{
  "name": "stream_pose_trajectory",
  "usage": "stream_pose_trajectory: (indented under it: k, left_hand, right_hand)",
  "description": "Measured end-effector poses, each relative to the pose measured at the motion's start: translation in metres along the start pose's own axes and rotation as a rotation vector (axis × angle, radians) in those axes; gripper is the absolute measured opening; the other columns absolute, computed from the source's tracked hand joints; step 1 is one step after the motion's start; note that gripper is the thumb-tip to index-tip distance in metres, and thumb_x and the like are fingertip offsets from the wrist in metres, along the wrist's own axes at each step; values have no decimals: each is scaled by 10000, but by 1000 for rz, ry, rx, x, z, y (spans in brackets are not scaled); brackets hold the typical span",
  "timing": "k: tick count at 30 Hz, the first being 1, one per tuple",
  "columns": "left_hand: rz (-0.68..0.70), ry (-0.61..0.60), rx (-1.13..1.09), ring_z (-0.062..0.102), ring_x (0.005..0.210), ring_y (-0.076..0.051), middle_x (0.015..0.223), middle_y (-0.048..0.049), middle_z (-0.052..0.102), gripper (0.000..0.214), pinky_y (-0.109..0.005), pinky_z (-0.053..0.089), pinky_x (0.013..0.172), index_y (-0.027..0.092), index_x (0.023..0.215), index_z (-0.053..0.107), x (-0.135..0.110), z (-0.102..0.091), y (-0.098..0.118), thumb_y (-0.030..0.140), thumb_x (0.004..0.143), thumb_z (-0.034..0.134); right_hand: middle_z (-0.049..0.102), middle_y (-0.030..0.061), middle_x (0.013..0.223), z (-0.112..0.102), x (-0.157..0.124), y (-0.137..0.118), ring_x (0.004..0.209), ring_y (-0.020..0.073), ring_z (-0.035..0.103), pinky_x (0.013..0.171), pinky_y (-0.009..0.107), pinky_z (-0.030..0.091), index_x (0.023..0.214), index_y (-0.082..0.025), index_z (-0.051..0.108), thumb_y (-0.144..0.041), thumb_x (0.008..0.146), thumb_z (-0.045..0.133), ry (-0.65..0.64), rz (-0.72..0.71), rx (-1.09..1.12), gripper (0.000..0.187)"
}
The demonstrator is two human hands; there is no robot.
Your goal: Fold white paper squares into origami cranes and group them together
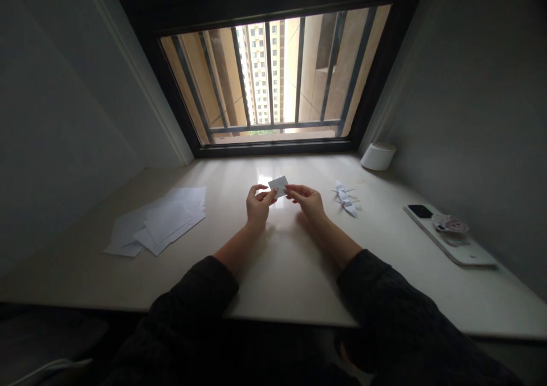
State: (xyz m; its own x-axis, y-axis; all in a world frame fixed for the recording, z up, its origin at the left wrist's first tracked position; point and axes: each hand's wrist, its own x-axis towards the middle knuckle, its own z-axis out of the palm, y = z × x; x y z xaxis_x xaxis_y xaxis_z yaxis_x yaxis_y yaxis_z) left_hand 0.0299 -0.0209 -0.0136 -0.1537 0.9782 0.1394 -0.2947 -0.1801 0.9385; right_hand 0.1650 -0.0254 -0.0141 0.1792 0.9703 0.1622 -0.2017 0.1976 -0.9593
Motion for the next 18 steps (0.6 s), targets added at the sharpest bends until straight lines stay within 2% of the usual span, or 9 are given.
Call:
stream_pose_trajectory:
  k: [4,9,14,18]
  left_hand:
    - [95,-12,46,643,643,-135,646,6,667,388,-267,501,666,194,875,495,-4,2,0,323,633,769]
    - [125,-65,48,652,660,-145,664,4,675,348,-256,484,662,194,837,510,-8,5,0,319,635,764]
    - [127,-103,22,652,669,-150,653,15,650,318,-275,497,681,184,764,504,-6,4,2,303,624,764]
    - [111,-40,36,639,661,-140,645,24,634,352,-269,492,672,189,728,457,-3,4,4,318,612,764]
  right_hand:
    - [687,19,732,4,-2,3,654,145,599,586,268,423,880,-199,655,-373,554,791,-1,-15,53,394]
    - [682,-9,714,6,-3,8,650,147,597,596,269,434,961,-219,570,-341,479,829,21,18,116,561]
    - [704,21,756,6,-3,9,674,161,618,569,258,409,925,-203,595,-339,469,824,37,100,115,528]
    - [715,43,769,5,-2,11,718,189,647,570,263,411,885,-197,620,-368,496,813,54,133,87,467]
